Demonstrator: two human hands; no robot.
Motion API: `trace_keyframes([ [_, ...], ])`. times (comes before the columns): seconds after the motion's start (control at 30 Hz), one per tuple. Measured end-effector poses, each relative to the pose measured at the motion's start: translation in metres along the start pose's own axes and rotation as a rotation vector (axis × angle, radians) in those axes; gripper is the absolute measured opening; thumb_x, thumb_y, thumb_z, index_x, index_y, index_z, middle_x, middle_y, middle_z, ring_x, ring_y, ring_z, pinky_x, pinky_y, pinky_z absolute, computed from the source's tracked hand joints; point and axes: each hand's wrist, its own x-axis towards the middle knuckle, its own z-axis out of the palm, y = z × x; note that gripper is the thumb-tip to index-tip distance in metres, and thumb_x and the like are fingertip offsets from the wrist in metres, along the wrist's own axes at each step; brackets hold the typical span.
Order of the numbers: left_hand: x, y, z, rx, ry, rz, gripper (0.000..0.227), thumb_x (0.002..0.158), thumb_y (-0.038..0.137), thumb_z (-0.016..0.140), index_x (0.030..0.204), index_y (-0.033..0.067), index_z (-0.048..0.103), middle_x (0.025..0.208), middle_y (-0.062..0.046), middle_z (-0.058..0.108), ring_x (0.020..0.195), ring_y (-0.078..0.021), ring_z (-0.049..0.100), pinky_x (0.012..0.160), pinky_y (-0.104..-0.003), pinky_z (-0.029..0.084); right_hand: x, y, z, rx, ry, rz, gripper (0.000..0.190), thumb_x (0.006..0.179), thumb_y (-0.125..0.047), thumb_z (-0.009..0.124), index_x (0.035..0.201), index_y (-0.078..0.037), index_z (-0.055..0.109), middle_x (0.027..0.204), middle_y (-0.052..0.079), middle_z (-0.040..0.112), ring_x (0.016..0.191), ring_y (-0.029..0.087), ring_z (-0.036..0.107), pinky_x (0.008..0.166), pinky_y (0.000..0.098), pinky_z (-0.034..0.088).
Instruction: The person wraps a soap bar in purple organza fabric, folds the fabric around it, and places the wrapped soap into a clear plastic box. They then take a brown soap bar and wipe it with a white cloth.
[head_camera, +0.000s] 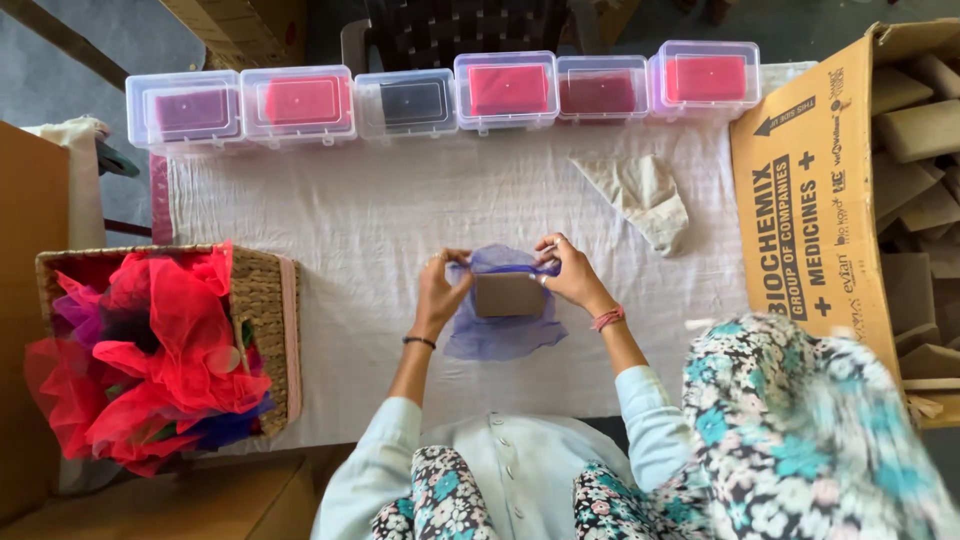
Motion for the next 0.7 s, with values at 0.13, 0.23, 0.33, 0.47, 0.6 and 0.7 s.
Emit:
trace_keyframes([
  [0.13,-0.034,0.010,-0.002,-0.152,0.012,0.014,0.026,0.077,-0.002,0.074,0.099,0.0045,0.063,0.101,-0.011,0.073,0.100,-0.0273,0.072,0.090,-0.034,0.055,-0.021,-0.006,0.005,-0.066,0.024,0.024,0.045,0.074,0.001,0.071,0.117,-0.012,0.067,0.090,0.007,0.068,0.089,0.023,0.068,0.085,0.0336,0.055],
  [0.23,-0.056,0.018,-0.010,-0.120,0.020,-0.044,0.028,0.079,-0.003,0.073,0.105,0.0055,0.066,0.096,-0.010,0.072,0.095,-0.0257,0.072,0.090,-0.035,0.055,-0.034,0.030,0.016,-0.503,0.158,-0.294,0.029,0.069,0.002,0.076,0.093,-0.013,0.078,0.091,0.006,0.071,0.092,0.028,0.062,0.086,0.0386,0.052],
  [0.33,-0.080,0.012,-0.011,0.160,0.028,0.059,0.028,0.079,0.000,0.072,0.105,0.0106,0.070,0.098,-0.007,0.072,0.100,-0.0251,0.068,0.101,-0.043,0.048,-0.062,0.032,0.023,-0.648,0.165,-0.334,0.030,0.074,0.006,0.069,0.095,-0.013,0.078,0.098,0.006,0.067,0.102,0.026,0.061,0.090,0.0374,0.052],
  [0.47,-0.096,0.017,-0.007,0.507,0.037,0.132,0.027,0.081,0.010,0.076,0.107,0.0142,0.071,0.114,-0.007,0.065,0.116,-0.0265,0.058,0.118,-0.056,0.030,-0.081,0.019,0.031,-0.691,0.230,-0.362,0.038,0.075,0.000,0.072,0.110,-0.012,0.076,0.115,0.007,0.064,0.116,0.029,0.057,0.107,0.0446,0.043],
  [0.6,-0.097,0.040,0.011,0.589,0.016,0.275,0.043,0.081,0.016,0.077,0.122,0.0118,0.065,0.138,-0.011,0.052,0.129,-0.0305,0.046,0.119,-0.059,0.022,-0.089,-0.033,0.026,-0.817,0.169,-0.288,0.043,0.068,-0.019,0.081,0.109,-0.009,0.073,0.133,0.016,0.054,0.130,0.035,0.045,0.113,0.0579,0.025],
  [0.7,-0.092,0.028,0.025,0.678,-0.031,0.389,0.048,0.081,0.019,0.078,0.126,0.0177,0.061,0.146,-0.007,0.049,0.133,-0.0278,0.044,0.120,-0.057,0.021,-0.088,-0.051,0.028,-0.866,0.072,-0.238,0.056,0.071,-0.032,0.083,0.121,-0.008,0.069,0.145,0.017,0.048,0.136,0.034,0.040,0.115,0.0591,0.020],
])
